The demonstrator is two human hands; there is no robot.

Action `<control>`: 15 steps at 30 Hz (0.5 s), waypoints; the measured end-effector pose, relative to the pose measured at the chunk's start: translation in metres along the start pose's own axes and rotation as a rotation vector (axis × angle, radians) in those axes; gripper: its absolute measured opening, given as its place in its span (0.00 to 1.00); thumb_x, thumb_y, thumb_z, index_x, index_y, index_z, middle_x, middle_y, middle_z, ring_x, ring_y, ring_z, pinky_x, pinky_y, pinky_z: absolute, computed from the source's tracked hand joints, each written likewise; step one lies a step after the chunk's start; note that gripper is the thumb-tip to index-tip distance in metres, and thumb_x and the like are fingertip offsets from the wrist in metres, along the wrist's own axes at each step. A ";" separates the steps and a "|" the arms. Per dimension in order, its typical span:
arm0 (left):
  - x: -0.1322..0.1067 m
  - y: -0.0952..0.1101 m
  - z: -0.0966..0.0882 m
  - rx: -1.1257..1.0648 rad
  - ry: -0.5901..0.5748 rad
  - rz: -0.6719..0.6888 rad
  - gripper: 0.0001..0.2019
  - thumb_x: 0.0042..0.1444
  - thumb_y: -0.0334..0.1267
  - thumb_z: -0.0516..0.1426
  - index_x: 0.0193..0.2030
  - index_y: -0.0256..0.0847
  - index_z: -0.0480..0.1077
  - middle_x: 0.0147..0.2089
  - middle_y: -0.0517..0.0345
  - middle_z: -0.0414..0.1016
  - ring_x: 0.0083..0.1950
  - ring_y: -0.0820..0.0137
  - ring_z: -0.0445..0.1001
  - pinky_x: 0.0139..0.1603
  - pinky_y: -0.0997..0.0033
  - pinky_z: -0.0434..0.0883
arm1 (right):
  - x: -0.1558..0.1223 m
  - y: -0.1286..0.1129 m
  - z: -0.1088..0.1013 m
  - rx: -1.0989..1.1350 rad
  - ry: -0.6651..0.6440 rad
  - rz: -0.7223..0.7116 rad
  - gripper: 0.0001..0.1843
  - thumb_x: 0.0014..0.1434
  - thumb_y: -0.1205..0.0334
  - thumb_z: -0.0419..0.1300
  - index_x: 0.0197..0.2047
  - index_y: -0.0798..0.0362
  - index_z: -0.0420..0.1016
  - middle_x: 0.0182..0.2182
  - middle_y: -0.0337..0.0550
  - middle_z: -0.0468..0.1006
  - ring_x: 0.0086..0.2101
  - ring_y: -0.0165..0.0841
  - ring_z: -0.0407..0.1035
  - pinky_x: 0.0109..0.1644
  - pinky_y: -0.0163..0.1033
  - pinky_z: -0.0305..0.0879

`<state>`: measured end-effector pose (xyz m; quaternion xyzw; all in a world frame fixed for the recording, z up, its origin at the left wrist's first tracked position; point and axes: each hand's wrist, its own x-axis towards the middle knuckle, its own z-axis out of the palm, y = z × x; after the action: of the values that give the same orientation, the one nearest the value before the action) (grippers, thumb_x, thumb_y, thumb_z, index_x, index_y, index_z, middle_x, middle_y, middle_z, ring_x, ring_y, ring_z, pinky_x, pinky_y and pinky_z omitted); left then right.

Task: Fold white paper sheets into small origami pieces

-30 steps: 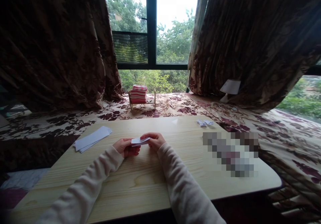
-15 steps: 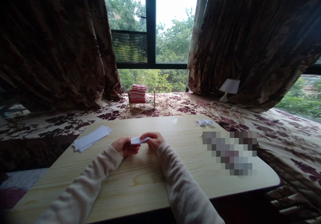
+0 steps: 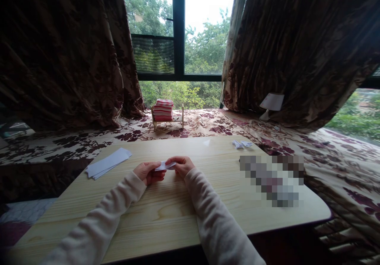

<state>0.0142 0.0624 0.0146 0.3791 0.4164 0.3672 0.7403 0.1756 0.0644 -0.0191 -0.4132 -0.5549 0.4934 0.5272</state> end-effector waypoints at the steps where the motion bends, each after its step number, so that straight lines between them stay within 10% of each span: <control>1: 0.001 -0.001 0.000 0.003 0.003 0.011 0.04 0.47 0.29 0.56 0.29 0.29 0.70 0.22 0.49 0.75 0.21 0.70 0.73 0.23 0.70 0.73 | 0.000 0.000 0.000 -0.001 0.003 0.000 0.08 0.41 0.65 0.58 0.26 0.56 0.76 0.16 0.35 0.68 0.16 0.21 0.53 0.18 0.29 0.50; 15: 0.008 -0.009 -0.002 0.086 0.069 0.163 0.06 0.43 0.30 0.60 0.29 0.28 0.71 0.21 0.50 0.74 0.20 0.70 0.72 0.21 0.71 0.73 | 0.003 0.001 -0.001 0.014 0.015 0.024 0.08 0.38 0.69 0.56 0.23 0.57 0.76 0.17 0.37 0.71 0.17 0.22 0.57 0.18 0.28 0.53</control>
<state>0.0176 0.0663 0.0036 0.4304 0.4247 0.4207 0.6763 0.1766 0.0675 -0.0192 -0.4201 -0.5422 0.5005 0.5282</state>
